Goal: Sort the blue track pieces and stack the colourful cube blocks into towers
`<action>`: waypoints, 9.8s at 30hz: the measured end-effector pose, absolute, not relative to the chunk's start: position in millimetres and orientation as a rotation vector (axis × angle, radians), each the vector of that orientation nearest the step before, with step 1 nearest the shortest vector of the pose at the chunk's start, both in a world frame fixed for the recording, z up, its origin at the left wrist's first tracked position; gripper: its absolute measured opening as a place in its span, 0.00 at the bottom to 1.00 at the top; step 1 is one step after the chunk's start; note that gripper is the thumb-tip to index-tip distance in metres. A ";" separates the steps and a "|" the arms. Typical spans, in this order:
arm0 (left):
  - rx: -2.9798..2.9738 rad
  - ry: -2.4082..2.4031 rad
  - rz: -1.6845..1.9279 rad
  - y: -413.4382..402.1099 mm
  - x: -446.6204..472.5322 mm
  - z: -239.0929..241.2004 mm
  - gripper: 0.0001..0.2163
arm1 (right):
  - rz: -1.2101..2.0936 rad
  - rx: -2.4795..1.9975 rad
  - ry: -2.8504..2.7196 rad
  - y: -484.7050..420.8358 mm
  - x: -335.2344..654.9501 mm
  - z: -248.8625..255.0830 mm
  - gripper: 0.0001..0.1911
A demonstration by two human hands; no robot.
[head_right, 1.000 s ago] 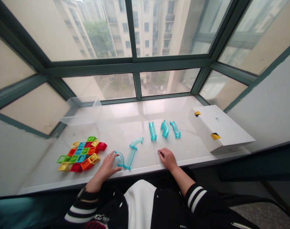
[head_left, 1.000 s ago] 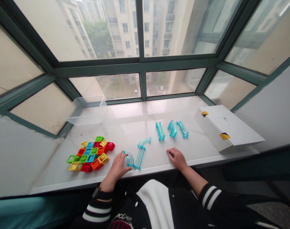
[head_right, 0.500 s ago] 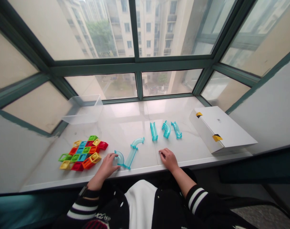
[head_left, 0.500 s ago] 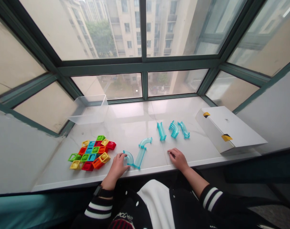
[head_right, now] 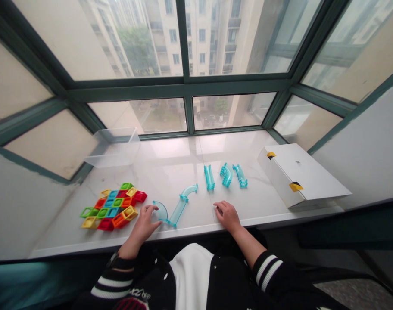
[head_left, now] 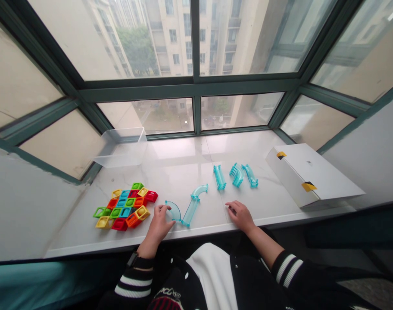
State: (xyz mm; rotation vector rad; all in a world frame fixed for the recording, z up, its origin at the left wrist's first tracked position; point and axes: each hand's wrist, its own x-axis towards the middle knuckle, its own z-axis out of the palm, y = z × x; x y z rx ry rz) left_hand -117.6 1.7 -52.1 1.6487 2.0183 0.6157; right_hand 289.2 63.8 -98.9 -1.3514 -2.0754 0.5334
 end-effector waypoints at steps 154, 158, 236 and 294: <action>1.914 1.807 0.344 9.4 -77.5 -56.5 0.26 | 0.577 -1.464 -2.533 113.3 177.4 -76.7 0.37; 1.867 1.850 0.311 1.8 -100.5 -55.3 0.27 | 0.519 -1.598 -2.609 120.3 155.4 -76.1 0.37; 1.584 1.350 0.809 1.0 17.5 -40.2 0.19 | 0.906 -1.092 -1.878 45.1 238.3 -57.9 0.03; 1.741 1.144 0.821 167.2 150.2 -14.8 0.33 | 0.422 -1.394 -1.637 182.6 343.0 -30.1 0.07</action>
